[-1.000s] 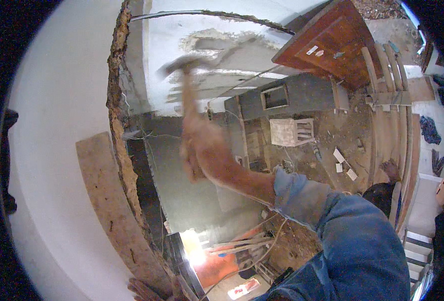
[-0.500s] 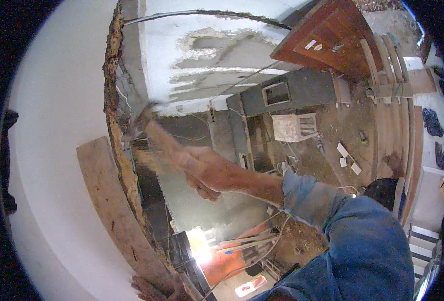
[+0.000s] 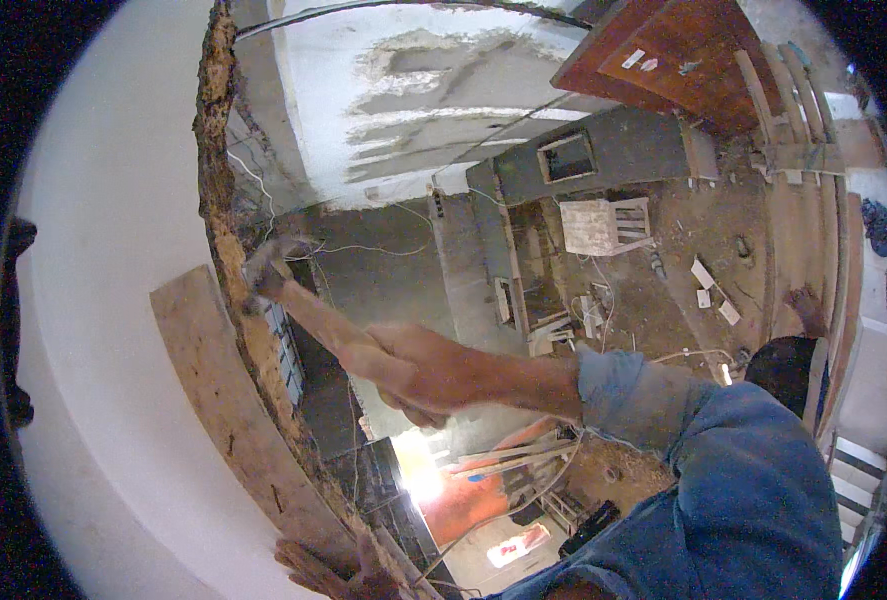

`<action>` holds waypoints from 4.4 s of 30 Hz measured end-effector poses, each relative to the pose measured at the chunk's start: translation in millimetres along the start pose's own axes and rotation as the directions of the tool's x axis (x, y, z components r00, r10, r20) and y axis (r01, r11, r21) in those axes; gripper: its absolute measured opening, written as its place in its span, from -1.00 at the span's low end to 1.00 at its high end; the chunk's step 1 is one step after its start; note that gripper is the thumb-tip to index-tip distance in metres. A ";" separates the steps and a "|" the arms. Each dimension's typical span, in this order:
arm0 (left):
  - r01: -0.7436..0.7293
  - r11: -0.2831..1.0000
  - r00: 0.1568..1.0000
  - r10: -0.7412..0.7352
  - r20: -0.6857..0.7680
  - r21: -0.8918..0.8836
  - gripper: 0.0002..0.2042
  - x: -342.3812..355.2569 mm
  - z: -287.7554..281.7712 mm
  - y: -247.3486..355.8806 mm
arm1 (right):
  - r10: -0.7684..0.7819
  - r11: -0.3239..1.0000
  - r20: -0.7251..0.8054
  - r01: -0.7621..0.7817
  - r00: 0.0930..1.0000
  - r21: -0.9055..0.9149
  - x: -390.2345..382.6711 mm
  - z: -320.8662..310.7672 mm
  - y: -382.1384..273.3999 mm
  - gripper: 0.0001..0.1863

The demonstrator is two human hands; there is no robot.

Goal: The person uses a hammer to repeatedly strike and pry a wooden beam attached to the ceiling while standing on a ladder. Debris falls to the floor as the beam is gradually loosened and broken away.

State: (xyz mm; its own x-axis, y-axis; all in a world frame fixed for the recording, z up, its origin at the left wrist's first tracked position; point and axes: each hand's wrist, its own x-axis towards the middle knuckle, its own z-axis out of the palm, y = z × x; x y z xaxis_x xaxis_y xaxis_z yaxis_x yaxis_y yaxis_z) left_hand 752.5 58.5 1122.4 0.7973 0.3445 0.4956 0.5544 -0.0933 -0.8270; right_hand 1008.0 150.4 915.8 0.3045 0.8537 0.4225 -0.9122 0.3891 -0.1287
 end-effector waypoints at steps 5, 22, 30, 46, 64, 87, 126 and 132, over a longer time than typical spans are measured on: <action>0.017 0.997 1.000 -0.016 0.025 -0.072 -0.05 0.3 -5.3 -0.7 | -0.025 0.991 -0.023 0.028 0.999 0.134 -8.0 3.5 6.5 -0.50; 0.006 0.997 1.000 -0.005 0.007 -0.075 -0.04 -1.0 -2.8 -2.7 | -0.240 0.961 -0.169 0.259 0.956 0.100 13.3 1.9 13.3 -0.55; 0.026 0.997 0.996 -0.021 0.082 -0.068 0.06 -2.1 -5.4 -6.9 | -0.055 0.996 0.009 0.054 0.998 0.066 19.0 -12.2 -6.1 -0.52; 0.019 0.998 0.997 -0.014 0.079 -0.059 0.08 -3.3 -4.1 -10.5 | 0.104 0.993 0.074 -0.108 0.992 0.051 7.3 6.8 2.3 -0.52; 0.020 0.999 0.998 -0.017 0.061 -0.047 0.05 -3.6 -4.5 -7.1 | -0.131 0.958 -0.038 0.136 0.991 0.251 22.7 14.2 2.5 -0.53; 0.115 0.989 0.991 -0.108 0.080 -0.097 0.07 -1.7 -3.3 -6.3 | 0.100 0.980 0.198 -0.130 0.975 0.149 -42.8 27.3 44.2 -0.60; 0.151 0.988 0.985 -0.147 0.094 -0.032 -0.01 -0.1 -5.6 -2.5 | 0.040 0.939 -0.077 -0.011 0.996 0.343 -20.7 14.8 32.8 -0.52; 0.081 0.995 0.996 -0.078 0.053 -0.060 -0.02 1.6 -4.9 -1.9 | -0.011 0.995 0.068 0.005 0.998 0.095 -11.3 13.8 50.4 -0.53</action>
State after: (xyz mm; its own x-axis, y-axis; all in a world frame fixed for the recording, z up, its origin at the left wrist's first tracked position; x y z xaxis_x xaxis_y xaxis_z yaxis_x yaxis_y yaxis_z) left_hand 753.9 54.7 1126.1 0.7376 0.3997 0.5441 0.6309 -0.1209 -0.7664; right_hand 954.8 155.6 917.0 0.2954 0.8238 0.4838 -0.9327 0.3584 -0.0409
